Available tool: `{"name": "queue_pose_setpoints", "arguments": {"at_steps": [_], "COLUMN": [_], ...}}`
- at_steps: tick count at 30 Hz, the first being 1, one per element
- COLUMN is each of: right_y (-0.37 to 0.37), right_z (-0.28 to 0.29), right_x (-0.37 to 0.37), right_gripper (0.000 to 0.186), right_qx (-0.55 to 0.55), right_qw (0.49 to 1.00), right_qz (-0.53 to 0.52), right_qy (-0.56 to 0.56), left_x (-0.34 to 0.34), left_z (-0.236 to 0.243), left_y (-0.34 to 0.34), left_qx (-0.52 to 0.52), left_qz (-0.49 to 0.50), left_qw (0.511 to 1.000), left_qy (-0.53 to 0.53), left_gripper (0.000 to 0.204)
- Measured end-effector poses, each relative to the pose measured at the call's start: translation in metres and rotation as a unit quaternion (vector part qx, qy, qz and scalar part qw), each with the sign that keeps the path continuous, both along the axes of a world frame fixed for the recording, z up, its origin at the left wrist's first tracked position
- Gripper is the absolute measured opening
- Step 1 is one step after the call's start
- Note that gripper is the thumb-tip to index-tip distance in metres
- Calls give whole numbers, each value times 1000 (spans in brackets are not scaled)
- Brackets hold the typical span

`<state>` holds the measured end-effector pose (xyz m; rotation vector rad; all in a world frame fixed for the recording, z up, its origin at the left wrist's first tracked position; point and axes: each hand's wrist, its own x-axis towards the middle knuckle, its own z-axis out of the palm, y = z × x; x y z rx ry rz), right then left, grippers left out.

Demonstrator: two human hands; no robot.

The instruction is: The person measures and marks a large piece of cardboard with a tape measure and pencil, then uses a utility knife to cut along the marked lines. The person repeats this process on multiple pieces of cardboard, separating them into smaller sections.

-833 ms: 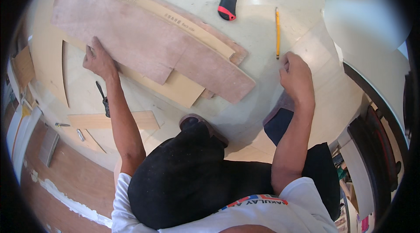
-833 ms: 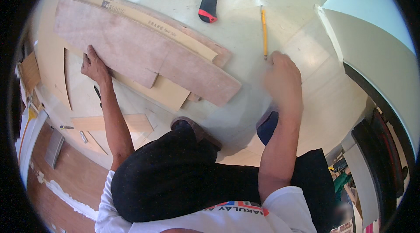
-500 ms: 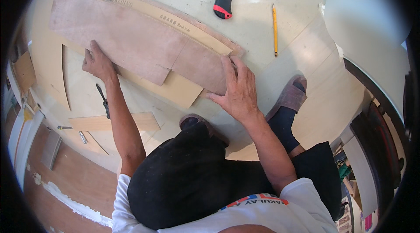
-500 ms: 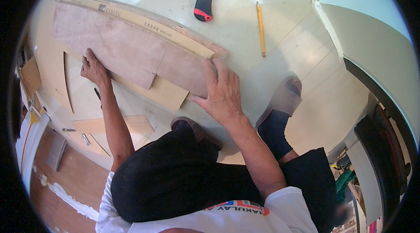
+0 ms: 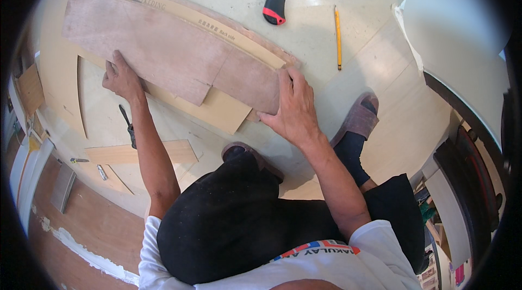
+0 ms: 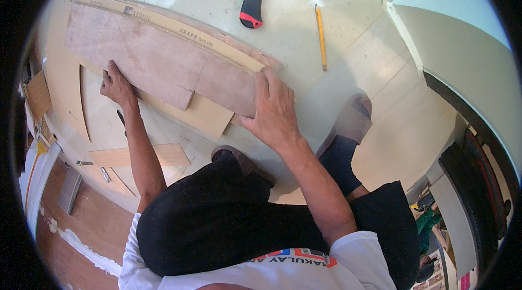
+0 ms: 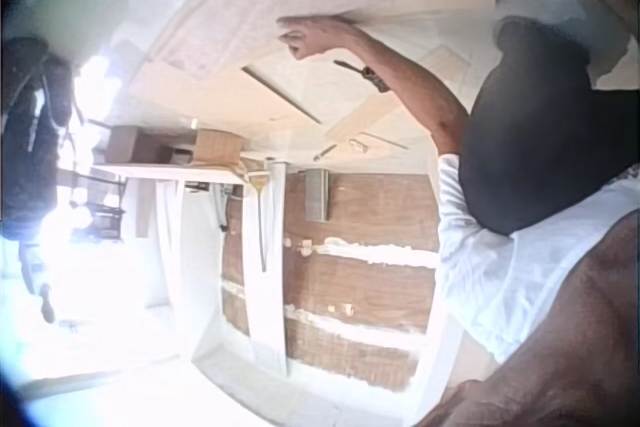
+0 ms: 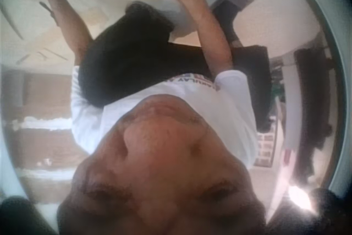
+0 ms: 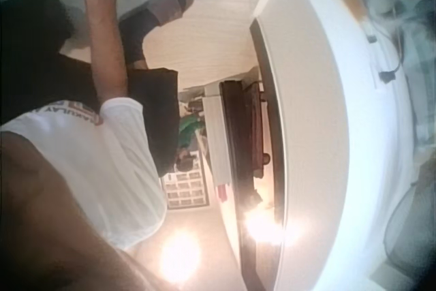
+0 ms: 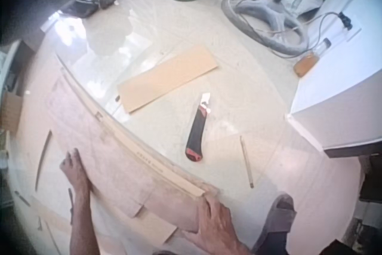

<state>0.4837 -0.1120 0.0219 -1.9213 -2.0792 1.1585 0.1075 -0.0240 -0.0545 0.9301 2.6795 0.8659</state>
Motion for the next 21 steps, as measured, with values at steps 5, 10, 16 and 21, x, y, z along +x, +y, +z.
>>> {"name": "queue_pose_setpoints", "arguments": {"at_steps": [5,10,16,21], "right_y": [-5,-4,-16,-23], "right_z": [-3,-7,-20,-29], "right_x": [1,-2,-3,1], "right_gripper": [102,100,103,103], "right_qx": [8,14,157,214], "right_qw": [1000,1000,987,975], "right_qz": [-9,-8,14,26], "right_qy": [-3,-27,-41,-46], "left_x": [-11,-10,-5,-3], "left_z": [-7,-8,-4,7], "left_y": [0,-6,-1,-4], "left_qx": [13,-20,-35,-8], "left_qz": [-8,-8,2,24], "left_qw": [1000,999,998,1000], "left_qy": [-24,33,53,8], "left_gripper": [81,80,76,73]}}
